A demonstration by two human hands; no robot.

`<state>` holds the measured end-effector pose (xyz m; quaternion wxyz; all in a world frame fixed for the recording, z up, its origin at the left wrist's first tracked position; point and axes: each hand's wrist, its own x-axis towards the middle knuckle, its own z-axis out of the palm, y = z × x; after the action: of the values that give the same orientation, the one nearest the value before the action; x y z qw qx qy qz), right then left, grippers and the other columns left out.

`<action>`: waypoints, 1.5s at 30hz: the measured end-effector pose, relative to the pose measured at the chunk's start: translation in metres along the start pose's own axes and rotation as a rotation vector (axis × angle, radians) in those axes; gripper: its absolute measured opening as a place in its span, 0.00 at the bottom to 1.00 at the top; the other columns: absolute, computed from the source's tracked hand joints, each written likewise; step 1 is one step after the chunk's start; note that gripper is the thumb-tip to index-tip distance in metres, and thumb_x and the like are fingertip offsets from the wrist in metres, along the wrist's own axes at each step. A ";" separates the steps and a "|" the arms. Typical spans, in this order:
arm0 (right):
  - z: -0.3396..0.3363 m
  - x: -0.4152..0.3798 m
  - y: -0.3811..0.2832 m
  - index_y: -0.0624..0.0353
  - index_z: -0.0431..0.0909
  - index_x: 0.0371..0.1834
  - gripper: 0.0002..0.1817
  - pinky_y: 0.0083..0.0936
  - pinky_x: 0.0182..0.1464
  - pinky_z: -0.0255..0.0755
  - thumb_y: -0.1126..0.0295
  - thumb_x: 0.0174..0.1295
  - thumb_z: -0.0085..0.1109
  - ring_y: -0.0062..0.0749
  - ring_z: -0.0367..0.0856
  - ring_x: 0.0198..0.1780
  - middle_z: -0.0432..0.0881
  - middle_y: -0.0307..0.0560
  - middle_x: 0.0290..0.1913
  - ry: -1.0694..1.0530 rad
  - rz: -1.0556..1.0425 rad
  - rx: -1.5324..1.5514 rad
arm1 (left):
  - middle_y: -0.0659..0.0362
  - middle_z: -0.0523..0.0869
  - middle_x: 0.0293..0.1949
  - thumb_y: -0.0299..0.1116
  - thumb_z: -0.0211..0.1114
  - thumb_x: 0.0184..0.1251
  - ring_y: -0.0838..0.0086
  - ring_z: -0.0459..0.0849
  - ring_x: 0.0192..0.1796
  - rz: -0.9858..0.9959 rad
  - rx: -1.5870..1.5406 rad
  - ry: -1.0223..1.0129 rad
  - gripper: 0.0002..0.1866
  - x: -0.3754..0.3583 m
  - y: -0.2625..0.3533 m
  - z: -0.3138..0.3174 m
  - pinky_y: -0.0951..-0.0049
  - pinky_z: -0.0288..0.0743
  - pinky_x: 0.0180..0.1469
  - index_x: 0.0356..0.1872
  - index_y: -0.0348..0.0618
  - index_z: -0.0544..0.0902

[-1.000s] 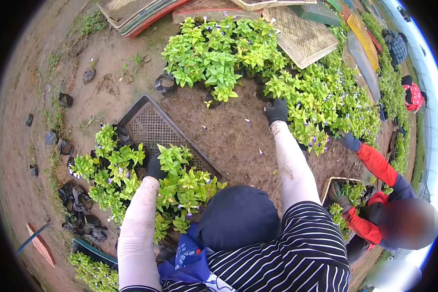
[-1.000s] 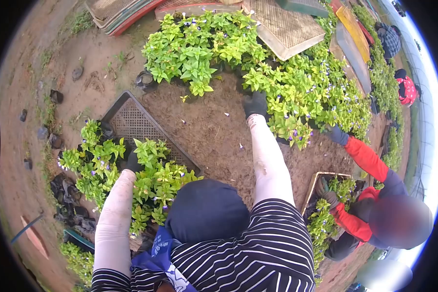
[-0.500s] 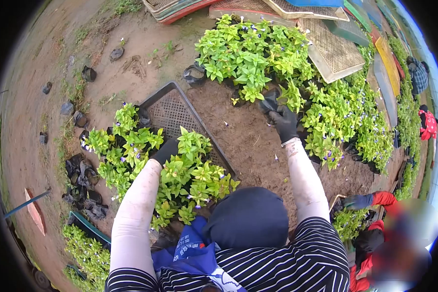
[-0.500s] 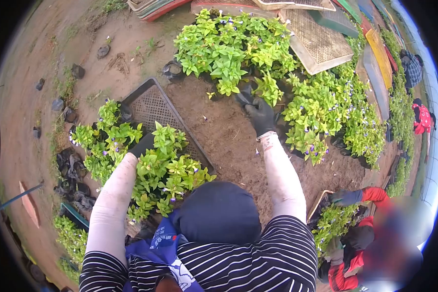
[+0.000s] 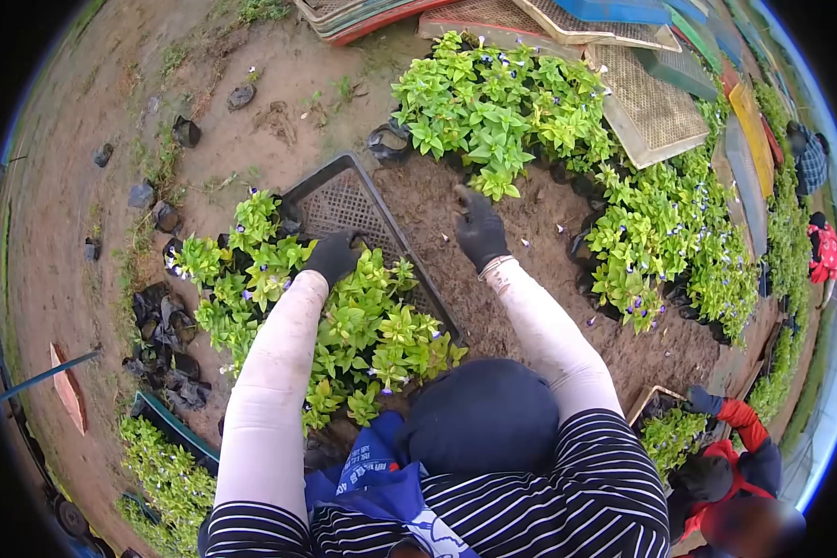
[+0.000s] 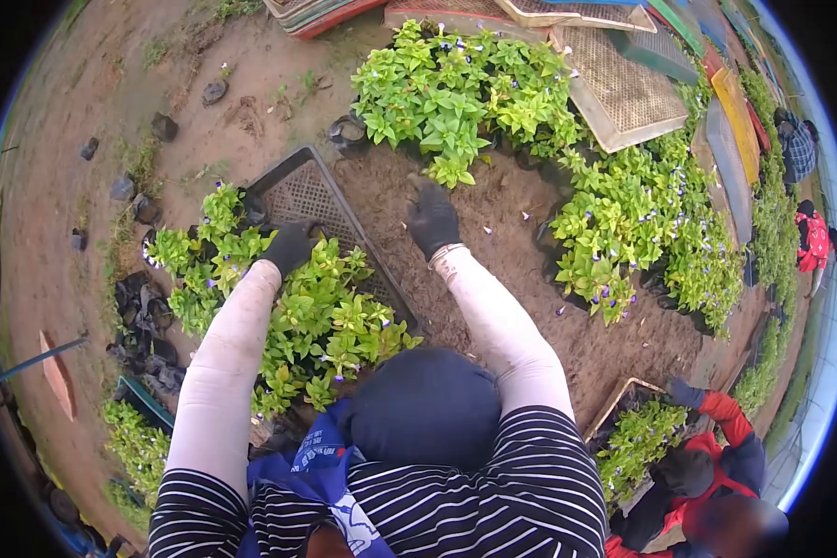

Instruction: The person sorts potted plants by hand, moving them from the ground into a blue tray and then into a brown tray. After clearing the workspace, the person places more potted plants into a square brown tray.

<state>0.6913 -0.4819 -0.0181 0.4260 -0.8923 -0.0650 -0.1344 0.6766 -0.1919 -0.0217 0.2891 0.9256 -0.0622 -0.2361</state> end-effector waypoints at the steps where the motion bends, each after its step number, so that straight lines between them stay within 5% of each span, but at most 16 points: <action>1: -0.001 0.005 0.008 0.51 0.71 0.57 0.23 0.42 0.49 0.72 0.65 0.55 0.55 0.50 0.80 0.45 0.81 0.53 0.41 -0.025 0.072 -0.056 | 0.47 0.82 0.49 0.40 0.59 0.61 0.53 0.80 0.51 -0.012 0.015 -0.030 0.21 -0.005 0.012 -0.006 0.61 0.72 0.54 0.55 0.48 0.77; 6: -0.004 0.055 -0.002 0.53 0.72 0.55 0.26 0.43 0.48 0.73 0.61 0.50 0.60 0.52 0.80 0.45 0.82 0.56 0.39 -0.347 0.452 -0.325 | 0.46 0.83 0.47 0.45 0.60 0.64 0.53 0.81 0.50 0.064 0.041 -0.051 0.21 -0.020 0.017 -0.005 0.62 0.73 0.52 0.52 0.44 0.79; 10: 0.024 0.062 0.048 0.60 0.77 0.37 0.16 0.37 0.42 0.75 0.61 0.49 0.62 0.48 0.82 0.37 0.82 0.57 0.32 -0.187 0.192 -0.455 | 0.45 0.82 0.47 0.45 0.59 0.64 0.52 0.80 0.50 0.037 0.024 -0.061 0.21 -0.023 0.020 -0.007 0.61 0.73 0.53 0.54 0.44 0.78; 13: 0.009 0.059 0.048 0.60 0.77 0.33 0.08 0.35 0.28 0.77 0.69 0.52 0.56 0.38 0.83 0.24 0.81 0.53 0.27 -0.231 0.585 0.245 | 0.46 0.82 0.48 0.44 0.59 0.65 0.53 0.81 0.51 -0.016 0.030 -0.071 0.22 -0.020 0.018 -0.003 0.62 0.73 0.53 0.56 0.45 0.76; 14: -0.010 0.056 0.015 0.63 0.76 0.30 0.05 0.27 0.23 0.77 0.73 0.53 0.55 0.29 0.80 0.19 0.80 0.47 0.25 -0.181 0.463 0.155 | 0.46 0.82 0.50 0.45 0.59 0.65 0.54 0.80 0.52 -0.013 -0.006 -0.083 0.23 -0.019 0.017 -0.004 0.62 0.72 0.54 0.57 0.45 0.76; 17: -0.018 0.034 -0.026 0.61 0.74 0.31 0.03 0.29 0.27 0.78 0.76 0.53 0.56 0.29 0.80 0.22 0.79 0.44 0.24 -0.242 0.464 0.600 | 0.48 0.80 0.54 0.47 0.58 0.65 0.56 0.79 0.55 -0.022 -0.174 -0.123 0.25 -0.020 0.012 -0.006 0.62 0.70 0.57 0.59 0.45 0.74; 20: -0.001 0.030 -0.057 0.56 0.74 0.32 0.04 0.31 0.33 0.76 0.73 0.54 0.58 0.33 0.81 0.28 0.79 0.42 0.25 -0.181 -0.204 0.094 | 0.52 0.81 0.54 0.46 0.53 0.70 0.66 0.78 0.56 -0.139 -0.339 -0.176 0.26 -0.020 0.023 -0.035 0.68 0.70 0.57 0.59 0.36 0.72; 23: 0.020 0.027 -0.079 0.49 0.79 0.38 0.08 0.32 0.40 0.73 0.72 0.54 0.57 0.39 0.80 0.39 0.80 0.40 0.33 -0.393 -0.365 0.116 | 0.51 0.79 0.56 0.47 0.48 0.73 0.69 0.76 0.58 -0.297 -1.223 0.167 0.25 -0.005 0.019 -0.059 0.69 0.66 0.62 0.64 0.43 0.69; 24: 0.046 0.018 -0.070 0.50 0.80 0.38 0.09 0.33 0.42 0.73 0.73 0.54 0.56 0.39 0.80 0.41 0.81 0.40 0.35 -0.351 -0.446 0.165 | 0.52 0.79 0.54 0.47 0.47 0.74 0.71 0.77 0.57 -0.288 -1.168 0.149 0.24 -0.001 0.024 -0.068 0.69 0.66 0.62 0.63 0.44 0.70; 25: 0.043 0.026 -0.084 0.52 0.80 0.39 0.10 0.35 0.45 0.73 0.73 0.55 0.53 0.41 0.80 0.43 0.80 0.42 0.38 -0.616 -0.474 0.007 | 0.52 0.80 0.53 0.46 0.46 0.74 0.72 0.77 0.56 -0.278 -1.115 0.134 0.23 -0.001 0.037 -0.081 0.69 0.66 0.62 0.63 0.46 0.70; 26: 0.038 0.033 -0.099 0.54 0.79 0.40 0.11 0.37 0.47 0.73 0.74 0.56 0.51 0.42 0.79 0.45 0.80 0.43 0.40 -0.880 -0.521 -0.148 | 0.48 0.80 0.53 0.44 0.46 0.74 0.67 0.78 0.56 -0.465 -1.013 -0.157 0.23 0.000 0.025 -0.085 0.66 0.66 0.62 0.64 0.45 0.69; 27: 0.041 0.036 -0.093 0.55 0.79 0.43 0.12 0.38 0.48 0.73 0.74 0.56 0.51 0.43 0.79 0.45 0.80 0.45 0.41 -0.763 -0.433 -0.067 | 0.45 0.79 0.54 0.42 0.50 0.70 0.59 0.78 0.57 -0.033 -0.135 0.020 0.25 0.010 0.002 -0.061 0.62 0.67 0.61 0.65 0.44 0.68; 31: 0.047 0.070 -0.037 0.54 0.73 0.53 0.21 0.41 0.50 0.73 0.73 0.54 0.52 0.50 0.78 0.46 0.78 0.50 0.44 -0.139 -0.275 0.024 | 0.43 0.80 0.52 0.40 0.60 0.57 0.53 0.77 0.56 -0.067 0.002 0.033 0.29 0.011 0.008 -0.047 0.61 0.69 0.60 0.62 0.46 0.70; 36: 0.047 0.123 -0.019 0.52 0.65 0.64 0.31 0.41 0.58 0.69 0.64 0.54 0.57 0.53 0.74 0.56 0.72 0.56 0.59 -0.579 0.205 -0.401 | 0.47 0.83 0.45 0.40 0.64 0.52 0.55 0.80 0.51 0.044 0.074 0.054 0.27 0.021 -0.003 -0.034 0.61 0.72 0.56 0.57 0.53 0.75; 39: 0.081 0.120 0.011 0.51 0.64 0.65 0.32 0.43 0.57 0.69 0.62 0.54 0.57 0.54 0.74 0.56 0.72 0.57 0.60 -0.231 -0.132 -0.556 | 0.50 0.84 0.42 0.40 0.65 0.51 0.56 0.81 0.48 -0.046 0.151 0.034 0.23 0.008 0.027 -0.040 0.60 0.73 0.52 0.52 0.57 0.79; 45: 0.096 0.145 0.044 0.53 0.81 0.36 0.15 0.40 0.39 0.75 0.57 0.51 0.62 0.44 0.82 0.31 0.83 0.50 0.28 -0.165 0.016 -0.464 | 0.53 0.85 0.41 0.40 0.64 0.53 0.58 0.82 0.46 -0.096 0.247 0.134 0.18 0.012 0.012 -0.015 0.59 0.74 0.49 0.48 0.56 0.81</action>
<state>0.8574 -0.4350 -0.0658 0.2041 -0.9747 -0.0598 -0.0690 0.6942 -0.1967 -0.0086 0.1649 0.9698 -0.0272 -0.1777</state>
